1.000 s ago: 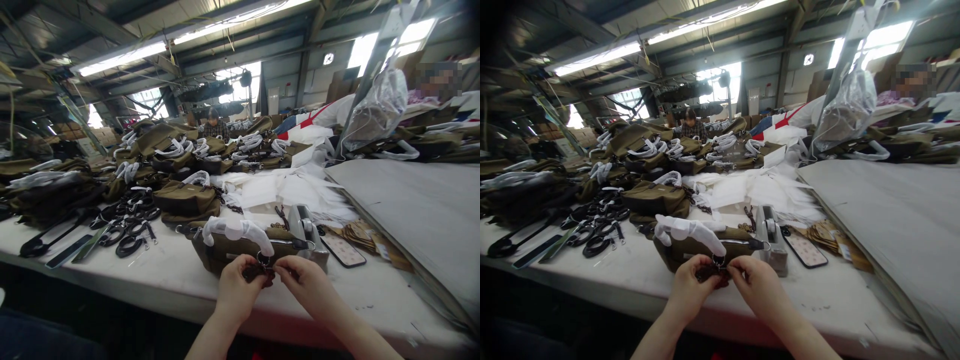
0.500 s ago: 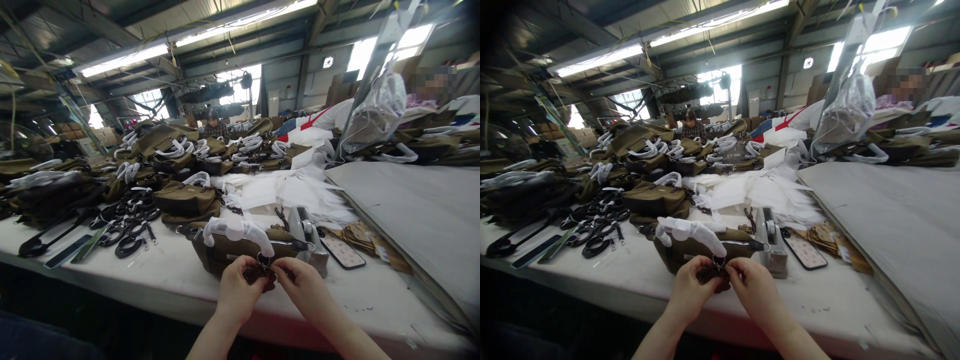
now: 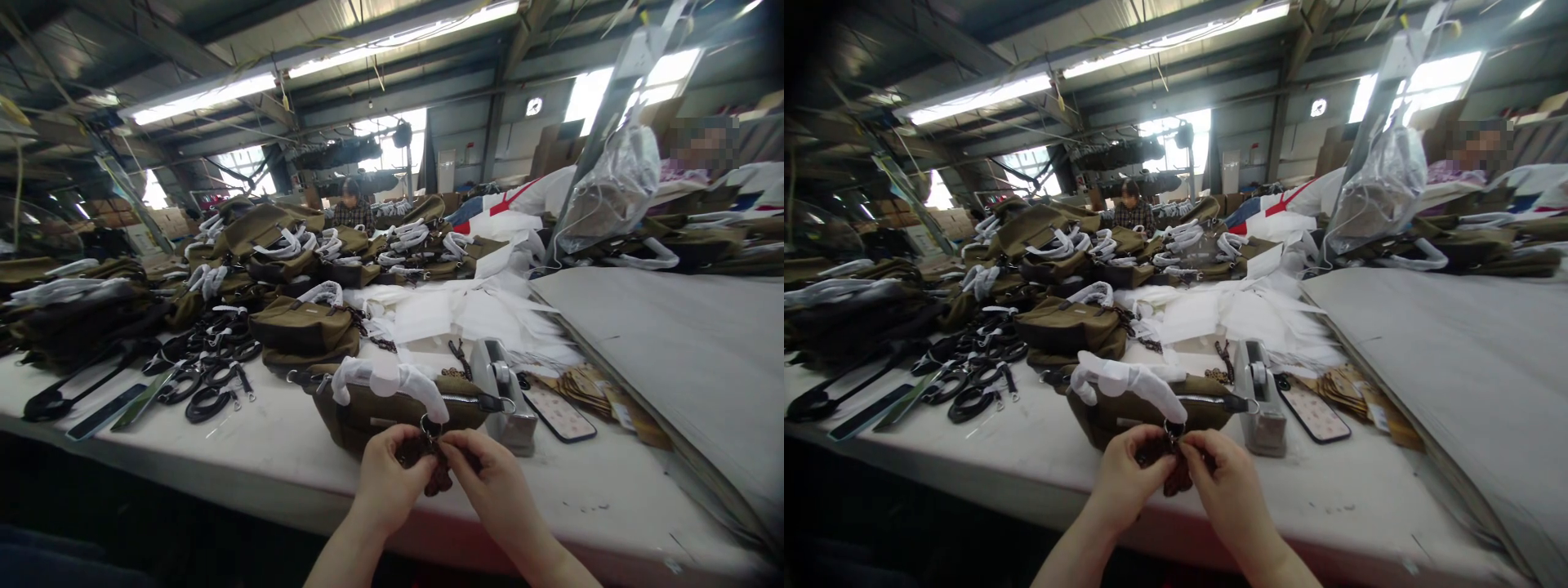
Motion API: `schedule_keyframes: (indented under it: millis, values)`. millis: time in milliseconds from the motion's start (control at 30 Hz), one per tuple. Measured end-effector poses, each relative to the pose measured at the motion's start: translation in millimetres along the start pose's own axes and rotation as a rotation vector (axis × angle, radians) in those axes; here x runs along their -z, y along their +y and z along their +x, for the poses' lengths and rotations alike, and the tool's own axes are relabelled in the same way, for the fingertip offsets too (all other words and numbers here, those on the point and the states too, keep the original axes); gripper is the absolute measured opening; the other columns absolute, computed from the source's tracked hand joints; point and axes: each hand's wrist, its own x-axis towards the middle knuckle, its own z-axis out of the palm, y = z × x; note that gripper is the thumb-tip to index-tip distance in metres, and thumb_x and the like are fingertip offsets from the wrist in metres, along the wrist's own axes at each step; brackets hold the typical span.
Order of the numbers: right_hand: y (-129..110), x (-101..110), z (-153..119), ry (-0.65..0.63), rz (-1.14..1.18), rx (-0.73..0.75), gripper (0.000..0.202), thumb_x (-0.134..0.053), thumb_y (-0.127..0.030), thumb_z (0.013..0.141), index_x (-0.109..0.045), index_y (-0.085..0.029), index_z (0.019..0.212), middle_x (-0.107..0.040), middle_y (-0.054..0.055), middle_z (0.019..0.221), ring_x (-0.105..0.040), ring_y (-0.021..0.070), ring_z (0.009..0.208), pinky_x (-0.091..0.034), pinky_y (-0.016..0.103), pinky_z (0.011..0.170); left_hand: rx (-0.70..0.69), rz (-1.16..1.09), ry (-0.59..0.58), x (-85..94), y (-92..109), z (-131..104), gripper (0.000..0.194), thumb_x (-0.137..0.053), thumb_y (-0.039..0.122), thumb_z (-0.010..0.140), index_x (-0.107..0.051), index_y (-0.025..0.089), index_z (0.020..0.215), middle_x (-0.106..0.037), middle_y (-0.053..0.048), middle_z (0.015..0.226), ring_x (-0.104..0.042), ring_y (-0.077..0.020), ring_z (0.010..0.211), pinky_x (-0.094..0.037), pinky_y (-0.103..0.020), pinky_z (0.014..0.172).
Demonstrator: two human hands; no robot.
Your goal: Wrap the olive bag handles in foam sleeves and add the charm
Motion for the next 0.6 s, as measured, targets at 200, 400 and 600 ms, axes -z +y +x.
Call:
schedule_keyframes:
  millis: [200,400,600]
  values:
    - [0.2,-3.0,0.5,-0.016,0.039,-0.005,0.024,-0.052,-0.035,0.093,-0.068,-0.020,0.082,-0.067,0.004,0.073,-0.063,0.0179,0.067,-0.049,0.028,0.063,-0.024,0.009,-0.038,0.5,-9.5,2.6,0.016,-0.066,0.028,0.074,-0.068,0.013,0.069,-0.062,-0.001,0.062,-0.052,-0.0122,0.060,-0.040,-0.021,0.054]
    - [-0.2,-1.5,2.0,-0.027,0.025,-0.014,0.024,-0.052,-0.034,0.092,-0.067,-0.021,0.079,-0.067,0.003,0.073,-0.062,0.0176,0.069,-0.047,0.027,0.064,0.012,-0.003,-0.081,3.5,-2.3,5.8,0.014,-0.067,0.026,0.069,-0.068,0.013,0.066,-0.064,-0.003,0.061,-0.055,-0.0137,0.059,-0.041,-0.022,0.054]
    - [-9.2,-2.9,5.9,-0.061,-0.014,-0.072,0.024,-0.051,-0.031,0.092,-0.065,-0.021,0.076,-0.067,0.002,0.072,-0.063,0.0180,0.068,-0.046,0.027,0.064,0.026,-0.134,-0.200,0.5,-4.8,8.8,0.015,-0.064,0.025,0.071,-0.063,0.013,0.062,-0.065,-0.005,0.057,-0.059,-0.0156,0.051,-0.046,-0.025,0.051]
